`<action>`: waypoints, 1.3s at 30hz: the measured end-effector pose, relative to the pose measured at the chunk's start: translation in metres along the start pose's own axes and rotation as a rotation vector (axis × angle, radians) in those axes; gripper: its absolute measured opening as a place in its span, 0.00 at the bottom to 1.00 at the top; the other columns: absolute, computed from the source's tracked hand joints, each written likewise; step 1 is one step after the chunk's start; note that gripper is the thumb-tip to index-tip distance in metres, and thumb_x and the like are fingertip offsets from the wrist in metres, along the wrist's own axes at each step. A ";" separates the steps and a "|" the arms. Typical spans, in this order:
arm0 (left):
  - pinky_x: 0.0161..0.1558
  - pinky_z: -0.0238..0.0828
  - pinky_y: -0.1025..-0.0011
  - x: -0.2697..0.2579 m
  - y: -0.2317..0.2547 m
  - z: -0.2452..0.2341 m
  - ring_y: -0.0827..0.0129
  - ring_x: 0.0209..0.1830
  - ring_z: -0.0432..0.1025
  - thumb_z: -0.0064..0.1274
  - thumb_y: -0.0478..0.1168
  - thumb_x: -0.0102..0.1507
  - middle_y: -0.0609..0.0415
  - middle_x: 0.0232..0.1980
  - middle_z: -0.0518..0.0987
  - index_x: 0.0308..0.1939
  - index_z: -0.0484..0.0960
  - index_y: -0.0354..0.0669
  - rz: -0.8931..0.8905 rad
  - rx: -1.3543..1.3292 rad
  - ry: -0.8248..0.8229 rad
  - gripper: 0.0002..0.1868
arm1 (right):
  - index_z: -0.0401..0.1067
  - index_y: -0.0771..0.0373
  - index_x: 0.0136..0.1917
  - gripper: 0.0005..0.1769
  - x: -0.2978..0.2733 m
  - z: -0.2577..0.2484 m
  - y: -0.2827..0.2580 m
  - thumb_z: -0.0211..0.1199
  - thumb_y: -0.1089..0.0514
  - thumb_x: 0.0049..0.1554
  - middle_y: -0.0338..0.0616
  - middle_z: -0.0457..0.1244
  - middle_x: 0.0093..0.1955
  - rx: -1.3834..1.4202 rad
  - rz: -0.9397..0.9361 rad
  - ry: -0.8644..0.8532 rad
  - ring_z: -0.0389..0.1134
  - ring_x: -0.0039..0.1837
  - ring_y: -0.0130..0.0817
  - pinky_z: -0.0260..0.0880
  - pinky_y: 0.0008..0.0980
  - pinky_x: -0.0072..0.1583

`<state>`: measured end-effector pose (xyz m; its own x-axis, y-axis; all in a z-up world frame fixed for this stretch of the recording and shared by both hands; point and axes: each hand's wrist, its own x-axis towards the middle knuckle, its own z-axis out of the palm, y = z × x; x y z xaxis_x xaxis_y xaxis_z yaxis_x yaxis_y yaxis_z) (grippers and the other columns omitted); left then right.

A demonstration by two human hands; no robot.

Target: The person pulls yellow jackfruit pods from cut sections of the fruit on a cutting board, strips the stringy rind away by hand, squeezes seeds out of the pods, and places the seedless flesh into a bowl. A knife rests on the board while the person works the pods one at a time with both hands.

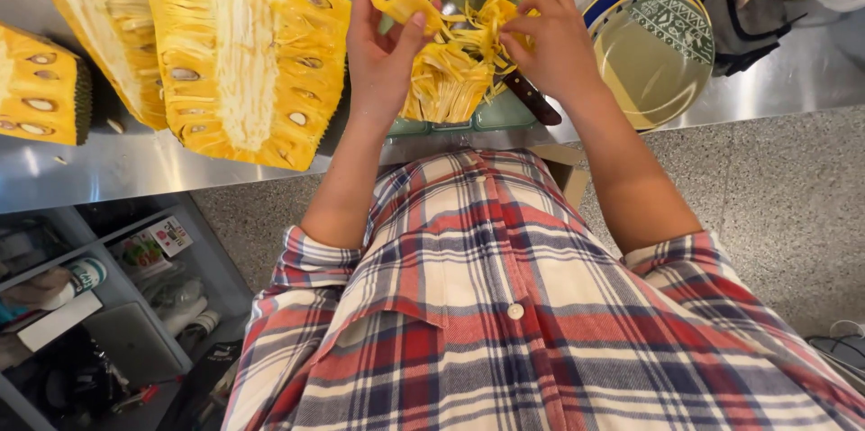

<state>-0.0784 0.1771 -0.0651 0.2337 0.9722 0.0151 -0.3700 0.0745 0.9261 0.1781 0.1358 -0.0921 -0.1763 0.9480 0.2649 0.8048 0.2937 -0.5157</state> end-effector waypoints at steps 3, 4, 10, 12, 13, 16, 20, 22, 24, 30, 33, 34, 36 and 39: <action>0.58 0.79 0.71 0.001 0.012 -0.002 0.68 0.61 0.77 0.57 0.28 0.73 0.51 0.59 0.77 0.70 0.67 0.43 -0.003 0.141 -0.041 0.23 | 0.81 0.59 0.50 0.07 0.011 -0.011 -0.018 0.74 0.58 0.58 0.44 0.69 0.51 -0.062 -0.012 0.039 0.67 0.57 0.47 0.65 0.48 0.61; 0.58 0.79 0.71 0.001 0.013 -0.003 0.68 0.61 0.77 0.57 0.28 0.73 0.51 0.59 0.77 0.70 0.67 0.43 -0.004 0.142 -0.041 0.23 | 0.81 0.59 0.50 0.07 0.013 -0.015 -0.029 0.74 0.58 0.58 0.44 0.69 0.51 -0.060 -0.011 0.039 0.67 0.57 0.47 0.65 0.48 0.61; 0.61 0.77 0.72 0.003 0.017 -0.006 0.70 0.58 0.77 0.62 0.27 0.68 0.49 0.56 0.81 0.65 0.69 0.36 -0.076 -0.072 -0.021 0.24 | 0.72 0.68 0.68 0.18 0.025 -0.014 -0.080 0.65 0.64 0.66 0.46 0.70 0.55 0.695 0.222 0.029 0.74 0.54 0.34 0.74 0.34 0.60; 0.61 0.77 0.71 0.001 0.020 -0.006 0.69 0.59 0.77 0.62 0.25 0.69 0.48 0.58 0.79 0.66 0.68 0.36 -0.029 -0.061 -0.090 0.26 | 0.71 0.72 0.68 0.17 0.030 -0.008 -0.098 0.62 0.67 0.67 0.47 0.71 0.55 0.962 0.309 0.019 0.74 0.55 0.32 0.77 0.31 0.59; 0.61 0.77 0.71 0.002 0.026 -0.006 0.69 0.59 0.77 0.62 0.25 0.69 0.48 0.58 0.79 0.66 0.68 0.36 -0.030 -0.061 -0.100 0.26 | 0.71 0.72 0.68 0.17 0.030 -0.003 -0.098 0.62 0.67 0.67 0.47 0.71 0.55 0.960 0.311 0.029 0.74 0.55 0.32 0.77 0.31 0.59; 0.65 0.77 0.70 -0.002 0.042 -0.006 0.68 0.62 0.77 0.61 0.24 0.70 0.47 0.60 0.80 0.72 0.67 0.36 -0.003 -0.014 -0.142 0.28 | 0.70 0.75 0.67 0.16 0.026 0.012 -0.101 0.60 0.69 0.68 0.49 0.71 0.58 1.086 0.315 0.098 0.75 0.57 0.36 0.78 0.33 0.61; 0.66 0.79 0.70 -0.008 0.045 -0.012 0.68 0.64 0.77 0.57 0.24 0.71 0.46 0.64 0.79 0.79 0.57 0.45 0.071 -0.009 -0.183 0.37 | 0.69 0.74 0.68 0.15 0.020 0.020 -0.101 0.59 0.67 0.69 0.50 0.69 0.62 1.226 0.275 0.122 0.75 0.61 0.39 0.79 0.37 0.65; 0.67 0.81 0.68 -0.009 0.045 -0.018 0.67 0.66 0.77 0.55 0.24 0.73 0.46 0.67 0.78 0.79 0.56 0.46 0.072 -0.002 -0.213 0.36 | 0.69 0.73 0.68 0.15 0.020 0.021 -0.105 0.59 0.65 0.70 0.49 0.69 0.63 1.265 0.287 0.128 0.74 0.62 0.38 0.80 0.38 0.65; 0.71 0.76 0.69 -0.009 0.048 -0.023 0.66 0.71 0.72 0.52 0.21 0.75 0.44 0.73 0.73 0.79 0.60 0.46 0.217 0.319 -0.321 0.32 | 0.69 0.71 0.67 0.16 0.022 0.021 -0.110 0.60 0.61 0.69 0.48 0.69 0.61 1.304 0.390 0.126 0.75 0.57 0.35 0.81 0.37 0.60; 0.71 0.74 0.72 -0.005 0.055 -0.025 0.67 0.77 0.69 0.50 0.24 0.74 0.49 0.79 0.68 0.82 0.49 0.48 0.064 0.092 -0.378 0.38 | 0.70 0.71 0.68 0.18 0.015 0.025 -0.119 0.64 0.63 0.67 0.49 0.70 0.60 1.267 0.422 0.186 0.74 0.57 0.35 0.80 0.36 0.60; 0.70 0.76 0.70 -0.005 0.042 -0.030 0.64 0.73 0.74 0.52 0.25 0.74 0.46 0.74 0.74 0.81 0.56 0.45 0.018 0.119 -0.369 0.35 | 0.69 0.71 0.68 0.17 0.013 0.029 -0.128 0.64 0.66 0.67 0.49 0.69 0.61 1.213 0.392 0.252 0.74 0.59 0.35 0.79 0.35 0.61; 0.70 0.76 0.70 -0.004 0.044 -0.028 0.64 0.73 0.74 0.52 0.25 0.74 0.46 0.74 0.74 0.81 0.56 0.45 0.016 0.115 -0.377 0.35 | 0.69 0.71 0.68 0.17 0.011 0.030 -0.127 0.64 0.66 0.67 0.49 0.69 0.61 1.208 0.395 0.260 0.74 0.59 0.35 0.79 0.35 0.61; 0.70 0.74 0.69 -0.003 0.050 -0.027 0.65 0.75 0.71 0.52 0.27 0.75 0.47 0.76 0.72 0.80 0.60 0.43 -0.048 0.026 -0.377 0.31 | 0.67 0.71 0.69 0.18 0.009 0.034 -0.127 0.64 0.67 0.67 0.50 0.68 0.62 1.174 0.389 0.264 0.73 0.61 0.35 0.79 0.35 0.62; 0.65 0.83 0.68 -0.004 0.057 -0.022 0.65 0.66 0.78 0.57 0.29 0.73 0.47 0.66 0.81 0.77 0.67 0.43 0.048 0.302 -0.357 0.29 | 0.65 0.69 0.69 0.18 0.009 0.026 -0.127 0.60 0.63 0.68 0.48 0.68 0.63 1.258 0.461 0.211 0.74 0.61 0.35 0.79 0.34 0.62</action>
<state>-0.1197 0.1823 -0.0210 0.5367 0.8319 0.1409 -0.1226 -0.0883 0.9885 0.0600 0.1100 -0.0458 0.1469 0.9865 -0.0726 -0.3123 -0.0234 -0.9497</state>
